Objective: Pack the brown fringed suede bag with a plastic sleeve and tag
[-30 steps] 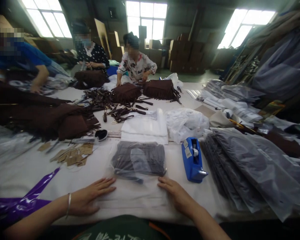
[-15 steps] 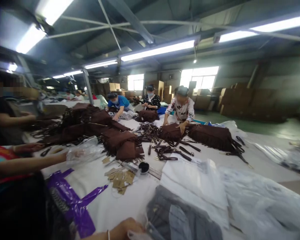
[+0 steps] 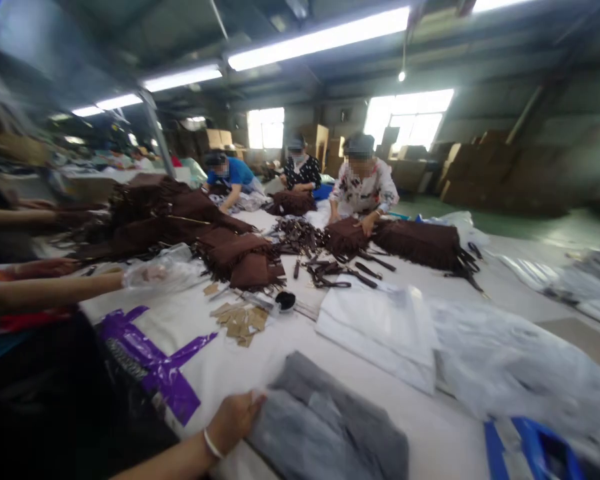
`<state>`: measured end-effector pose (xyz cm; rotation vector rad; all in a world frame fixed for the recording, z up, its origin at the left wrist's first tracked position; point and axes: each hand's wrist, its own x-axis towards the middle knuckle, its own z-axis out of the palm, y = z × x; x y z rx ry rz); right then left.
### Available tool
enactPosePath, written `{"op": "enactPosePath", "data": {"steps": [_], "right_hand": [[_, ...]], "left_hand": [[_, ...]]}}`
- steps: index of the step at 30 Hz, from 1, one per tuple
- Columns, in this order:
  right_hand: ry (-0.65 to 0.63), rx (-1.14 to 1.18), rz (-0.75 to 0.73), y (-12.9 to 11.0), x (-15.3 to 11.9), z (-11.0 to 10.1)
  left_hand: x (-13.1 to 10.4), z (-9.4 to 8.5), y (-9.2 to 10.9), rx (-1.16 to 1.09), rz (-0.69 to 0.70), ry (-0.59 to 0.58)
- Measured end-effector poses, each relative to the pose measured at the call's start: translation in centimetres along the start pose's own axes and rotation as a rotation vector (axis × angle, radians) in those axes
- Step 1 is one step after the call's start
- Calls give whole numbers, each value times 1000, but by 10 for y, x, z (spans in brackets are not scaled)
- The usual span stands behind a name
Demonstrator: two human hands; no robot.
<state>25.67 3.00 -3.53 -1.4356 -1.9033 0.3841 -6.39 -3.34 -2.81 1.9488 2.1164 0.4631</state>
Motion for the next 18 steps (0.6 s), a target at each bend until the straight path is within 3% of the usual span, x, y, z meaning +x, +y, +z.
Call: {"op": "enactPosePath", "data": {"steps": [4, 6, 9, 11, 13, 18], "right_hand": [[-38, -162, 169, 10, -78, -33], [-79, -261, 268, 7, -90, -38], [-160, -402, 341, -1, -86, -37], [-182, -435, 337, -5, -80, -36], [-176, -407, 341, -8, -76, -36], [-77, -150, 480, 0, -75, -52]], "left_hand": [[23, -26, 0, 12, 1, -103], [38, -37, 8, 35, 115, 3], [47, -46, 42, -7, 419, 165], [47, -40, 70, -73, 571, 98], [46, -25, 92, -128, 611, 8], [49, 7, 103, -237, 546, 23]]}}
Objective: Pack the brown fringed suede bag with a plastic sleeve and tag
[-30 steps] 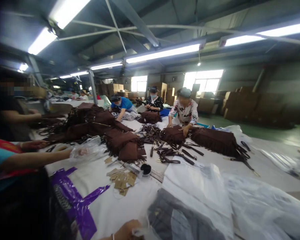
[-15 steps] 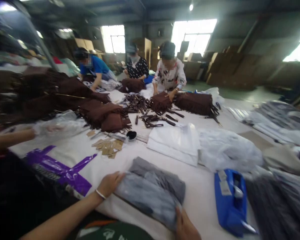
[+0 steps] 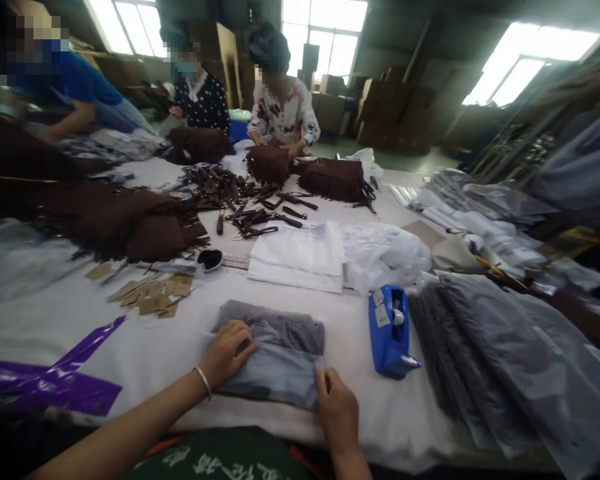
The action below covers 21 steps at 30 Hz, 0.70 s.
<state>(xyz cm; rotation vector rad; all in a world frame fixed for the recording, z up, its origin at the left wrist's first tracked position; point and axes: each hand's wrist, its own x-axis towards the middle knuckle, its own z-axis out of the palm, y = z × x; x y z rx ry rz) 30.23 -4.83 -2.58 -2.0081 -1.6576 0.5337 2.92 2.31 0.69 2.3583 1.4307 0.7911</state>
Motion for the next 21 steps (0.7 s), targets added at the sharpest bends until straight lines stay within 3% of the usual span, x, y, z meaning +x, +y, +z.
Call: {"op": "enactPosePath", "data": {"steps": [3, 5, 7, 9, 12, 15, 21], "right_hand": [[71, 326, 177, 20, 7, -28], [290, 477, 289, 37, 13, -54], [557, 477, 335, 55, 22, -82], [682, 420, 322, 70, 35, -105], [583, 408, 276, 86, 60, -123], [489, 437, 239, 92, 73, -123], [617, 378, 221, 92, 40, -102]], "left_hand": [[1, 3, -7, -24, 34, 41], [2, 4, -12, -21, 63, 57], [3, 7, -16, -9, 86, 70], [3, 10, -18, 6, 104, 89], [3, 12, -18, 26, 114, 113], [2, 11, -16, 45, 110, 114], [3, 8, -13, 90, 125, 129]]}}
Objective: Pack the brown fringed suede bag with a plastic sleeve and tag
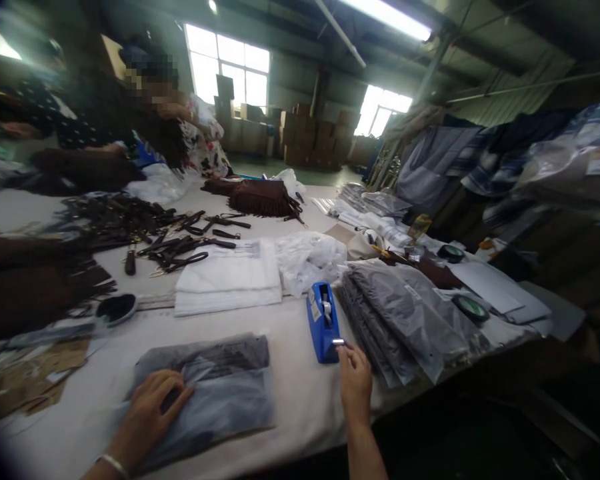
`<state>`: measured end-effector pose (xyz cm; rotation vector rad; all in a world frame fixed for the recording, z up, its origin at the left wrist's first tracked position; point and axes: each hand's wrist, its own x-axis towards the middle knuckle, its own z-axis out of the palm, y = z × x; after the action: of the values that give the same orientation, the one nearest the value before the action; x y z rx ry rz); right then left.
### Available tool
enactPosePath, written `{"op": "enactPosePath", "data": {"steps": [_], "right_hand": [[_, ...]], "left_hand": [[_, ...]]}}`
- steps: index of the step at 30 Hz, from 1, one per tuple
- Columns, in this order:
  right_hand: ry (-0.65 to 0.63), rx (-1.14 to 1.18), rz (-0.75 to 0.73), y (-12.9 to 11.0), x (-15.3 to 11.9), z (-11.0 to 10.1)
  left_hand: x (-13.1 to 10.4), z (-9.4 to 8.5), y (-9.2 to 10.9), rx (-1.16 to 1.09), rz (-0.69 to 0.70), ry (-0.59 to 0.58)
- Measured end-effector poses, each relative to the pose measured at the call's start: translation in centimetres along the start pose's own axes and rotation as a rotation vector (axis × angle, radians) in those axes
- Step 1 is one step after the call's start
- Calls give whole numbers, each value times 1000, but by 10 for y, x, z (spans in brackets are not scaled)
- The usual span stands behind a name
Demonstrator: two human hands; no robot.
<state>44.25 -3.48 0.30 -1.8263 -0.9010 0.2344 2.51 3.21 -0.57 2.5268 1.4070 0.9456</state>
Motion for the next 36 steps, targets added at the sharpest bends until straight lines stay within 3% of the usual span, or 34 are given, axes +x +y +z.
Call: {"op": "enactPosePath", "data": {"steps": [3, 6, 11, 13, 17, 21, 25, 27, 31, 33, 36], "right_hand": [[70, -28, -42, 5, -6, -6], [89, -25, -37, 2, 9, -10], [-149, 65, -38, -20, 32, -5], [-156, 93, -48, -26, 24, -1], [5, 140, 20, -18, -5, 0], [40, -24, 94, -2, -16, -13], [22, -128, 100, -19, -19, -21], [-127, -27, 10, -44, -29, -10], [-797, 90, -367, -108, -54, 53], [-1046, -19, -593, -135, -61, 93], [-1239, -291, -839, -154, -66, 140]], "left_hand": [[0, 1, -2, 13, 18, 11], [0, 3, -4, 11, 22, 13], [1, 5, -7, -13, 20, -2], [1, 5, -6, -24, 10, -4], [-1, 1, 0, -30, -25, -37], [-3, -2, 4, -41, -78, -75], [-4, -4, 5, -80, -122, -79], [-3, -5, 4, -104, -120, -92], [-2, -6, 3, -116, -118, -105], [-2, -6, 2, -115, -116, -109], [-4, -7, 4, -106, -124, -119]]}}
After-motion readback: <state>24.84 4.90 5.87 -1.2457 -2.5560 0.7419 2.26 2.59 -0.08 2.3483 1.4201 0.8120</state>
